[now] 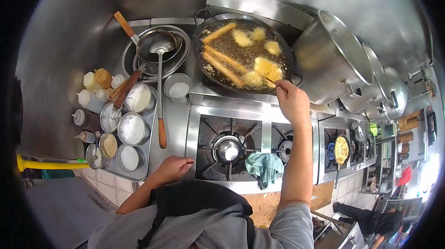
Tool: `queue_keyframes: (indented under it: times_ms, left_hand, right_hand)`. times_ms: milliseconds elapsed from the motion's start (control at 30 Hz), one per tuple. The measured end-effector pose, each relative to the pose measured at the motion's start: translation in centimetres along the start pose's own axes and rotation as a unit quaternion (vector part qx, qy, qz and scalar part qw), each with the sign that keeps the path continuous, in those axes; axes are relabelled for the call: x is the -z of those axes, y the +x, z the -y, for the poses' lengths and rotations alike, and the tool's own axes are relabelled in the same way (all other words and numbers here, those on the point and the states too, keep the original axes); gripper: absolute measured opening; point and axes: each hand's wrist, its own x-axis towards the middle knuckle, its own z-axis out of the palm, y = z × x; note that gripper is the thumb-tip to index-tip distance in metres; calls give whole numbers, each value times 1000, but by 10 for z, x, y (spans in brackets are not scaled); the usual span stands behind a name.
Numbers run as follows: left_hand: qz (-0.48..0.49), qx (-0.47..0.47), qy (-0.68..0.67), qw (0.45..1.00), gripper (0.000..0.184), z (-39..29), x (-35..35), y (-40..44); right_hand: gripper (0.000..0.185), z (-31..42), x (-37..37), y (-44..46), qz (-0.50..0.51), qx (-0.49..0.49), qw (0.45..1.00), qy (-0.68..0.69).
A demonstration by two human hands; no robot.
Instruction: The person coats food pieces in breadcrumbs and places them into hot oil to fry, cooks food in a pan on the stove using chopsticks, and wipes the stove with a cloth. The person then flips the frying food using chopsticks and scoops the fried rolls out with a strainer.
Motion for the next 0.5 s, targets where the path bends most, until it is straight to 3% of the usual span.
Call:
queue_keyframes:
  times_ms: [67,267,433,500]
  left_hand:
    - [-1,-2,-1,1000,21,-1,0,0]
    - [4,-1,-1,1000,22,-4,3,2]
    - [5,-11,0,1000,23,0,-1,2]
    - [7,-10,-4,1000,23,-2,-1,1]
  right_hand:
    - [25,-3,-2,0,-8,15,1000,-4]
    - [24,1,-5,0,-59,-66,991,96]
    - [25,2,-25,15,-140,-5,987,75]
    - [26,1,-30,26,-119,-2,992,45]
